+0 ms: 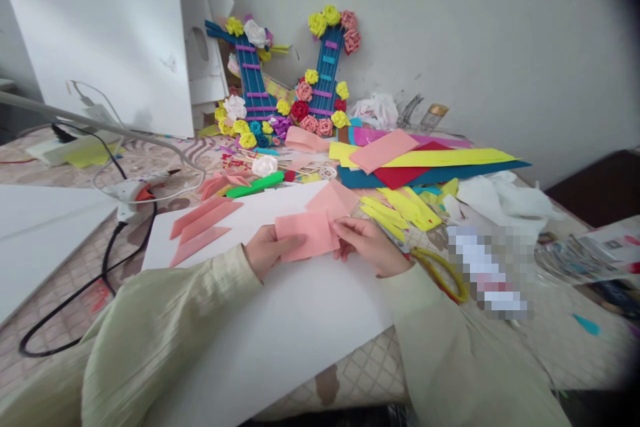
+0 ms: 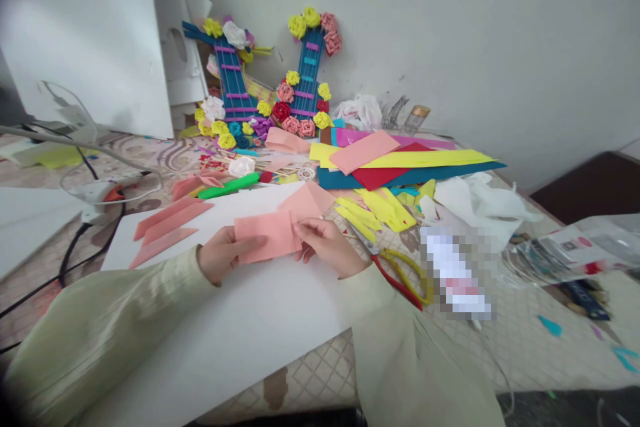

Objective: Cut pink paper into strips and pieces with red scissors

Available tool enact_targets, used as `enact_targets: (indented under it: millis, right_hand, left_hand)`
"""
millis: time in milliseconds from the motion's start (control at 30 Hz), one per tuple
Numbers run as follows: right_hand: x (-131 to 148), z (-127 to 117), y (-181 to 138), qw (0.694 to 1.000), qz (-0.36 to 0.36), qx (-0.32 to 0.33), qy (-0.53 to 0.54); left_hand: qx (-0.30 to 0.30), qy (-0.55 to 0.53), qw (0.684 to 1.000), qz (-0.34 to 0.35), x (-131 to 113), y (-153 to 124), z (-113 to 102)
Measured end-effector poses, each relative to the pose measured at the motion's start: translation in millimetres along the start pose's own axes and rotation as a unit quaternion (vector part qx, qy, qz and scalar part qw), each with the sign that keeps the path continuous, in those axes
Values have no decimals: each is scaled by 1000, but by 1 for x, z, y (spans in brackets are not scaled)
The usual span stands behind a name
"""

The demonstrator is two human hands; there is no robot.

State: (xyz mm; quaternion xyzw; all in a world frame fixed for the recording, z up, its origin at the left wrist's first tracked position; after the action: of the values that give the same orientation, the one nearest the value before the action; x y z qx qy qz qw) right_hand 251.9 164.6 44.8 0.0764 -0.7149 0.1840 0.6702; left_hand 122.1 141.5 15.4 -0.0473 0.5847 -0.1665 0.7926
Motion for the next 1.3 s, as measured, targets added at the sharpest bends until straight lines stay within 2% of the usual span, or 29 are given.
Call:
enact_targets:
  millis: [133,467,567,633,700,767,900,1000,1067,1167,1233,1300]
  right_hand:
    - [-2,-3,1,1000,9,-12,3]
    - [-1,4,-3,1000,17,9,-6]
    - [-3,3,0,999,11,-7,-46]
    - [1,-3,0,995,-9,-39,-90]
    - [13,-20,-7,984,-44,-96,-142]
    - [31,-50,-26,960,-80,-180,-199]
    - [59,-137,-90,873,-98,-366,-307]
    - [53,-200,-127,816,-55,-434,-378]
    - [37,-233,-138,799,-13,-446,-402]
    - [17,-257,-142,800,26,-435,-411]
    - [18,-258,-141,803,23,-433,-408]
    - [31,-249,-141,804,0,-440,-400]
  left_hand:
    - [-9,10,1000,-1,2,2,-4]
    - [-21,14,1000,-9,-2,-2,0]
    - [-31,29,999,2,-4,-1,-3]
    - [-47,46,998,13,-8,-1,-6]
    - [-62,63,996,17,-11,-2,-7]
    - [-68,78,995,10,-14,-5,-6]
    - [-69,112,991,-7,-13,-8,-5]
    - [-64,148,987,-1,-11,-6,-7]
    - [-67,178,982,0,-9,-6,-9]
    - [-92,203,975,13,-12,-8,-11]
    - [-103,199,974,28,-17,-11,-9]
    - [-108,206,972,33,-21,-14,-7]
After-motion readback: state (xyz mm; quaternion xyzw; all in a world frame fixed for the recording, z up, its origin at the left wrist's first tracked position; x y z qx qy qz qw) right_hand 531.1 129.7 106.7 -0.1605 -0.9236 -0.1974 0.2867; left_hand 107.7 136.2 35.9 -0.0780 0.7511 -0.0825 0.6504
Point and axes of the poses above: each hand's wrist, its own y-axis towards the middle knuckle, its own z-axis out of the palm, x = y × z, the point moved 10 cm from there along y, towards the middle knuckle, and after that the axes turned 5 degrees about -x, right-handed, at the moved point
